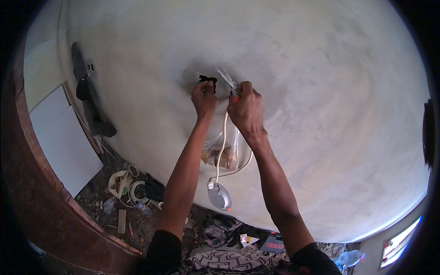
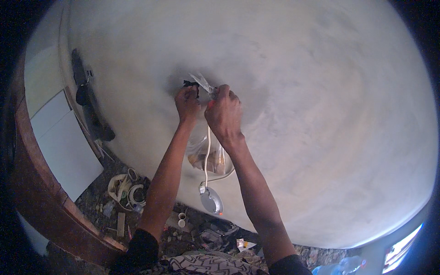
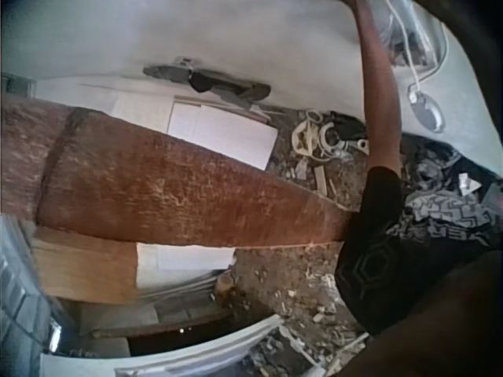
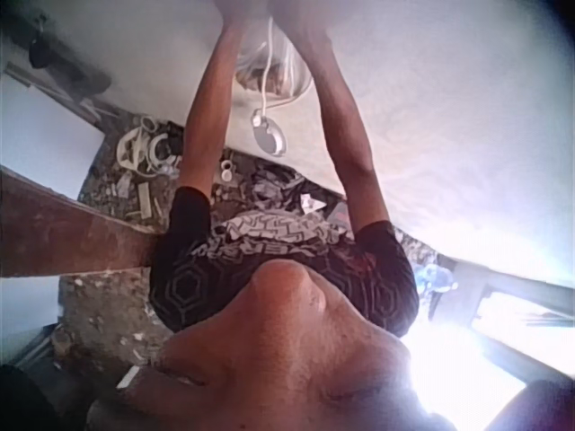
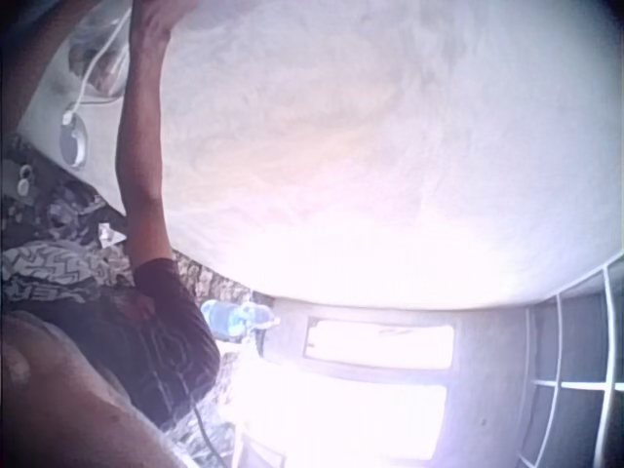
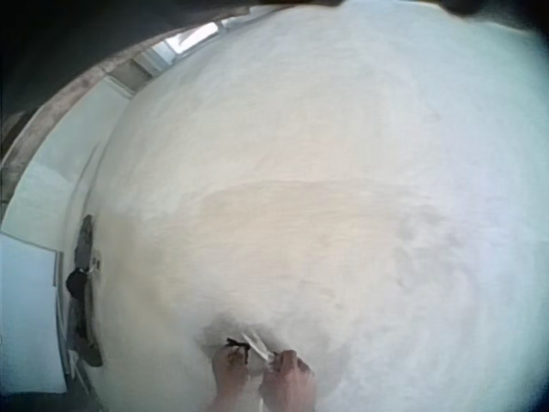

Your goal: The person uses pliers to strip the insulation from electrical wires and feeds them into holes in the ceiling. They repeatedly pull, cut, and insert wires into the ceiling openings while working in a cluttered room.

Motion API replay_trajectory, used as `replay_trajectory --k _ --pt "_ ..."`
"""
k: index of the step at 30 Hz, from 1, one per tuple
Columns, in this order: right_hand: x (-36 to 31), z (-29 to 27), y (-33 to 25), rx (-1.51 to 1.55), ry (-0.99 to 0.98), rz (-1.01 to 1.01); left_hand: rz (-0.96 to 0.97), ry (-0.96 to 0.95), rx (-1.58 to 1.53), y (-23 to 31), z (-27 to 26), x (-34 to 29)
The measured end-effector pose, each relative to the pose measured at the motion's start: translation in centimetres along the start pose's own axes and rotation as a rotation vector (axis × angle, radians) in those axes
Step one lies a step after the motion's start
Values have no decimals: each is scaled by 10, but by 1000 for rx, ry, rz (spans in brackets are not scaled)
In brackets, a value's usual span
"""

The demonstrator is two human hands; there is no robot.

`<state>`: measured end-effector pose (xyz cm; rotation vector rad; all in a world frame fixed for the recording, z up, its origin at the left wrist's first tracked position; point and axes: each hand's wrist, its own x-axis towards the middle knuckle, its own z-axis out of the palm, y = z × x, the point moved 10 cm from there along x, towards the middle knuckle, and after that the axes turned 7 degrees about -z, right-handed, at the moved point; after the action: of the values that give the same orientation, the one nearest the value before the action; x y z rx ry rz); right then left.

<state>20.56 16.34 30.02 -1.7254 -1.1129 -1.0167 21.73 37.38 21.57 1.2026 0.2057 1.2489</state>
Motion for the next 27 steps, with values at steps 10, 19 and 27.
replay_trajectory --k 10,19,27 --pt "2 7 3 -122 -29 126 284 42 217 26 1 -5" --pt "6 9 5 -165 -100 233 245 102 254 24 -1 -11" --pt "6 -4 20 94 -91 204 131 55 -134 0 -3 -9"
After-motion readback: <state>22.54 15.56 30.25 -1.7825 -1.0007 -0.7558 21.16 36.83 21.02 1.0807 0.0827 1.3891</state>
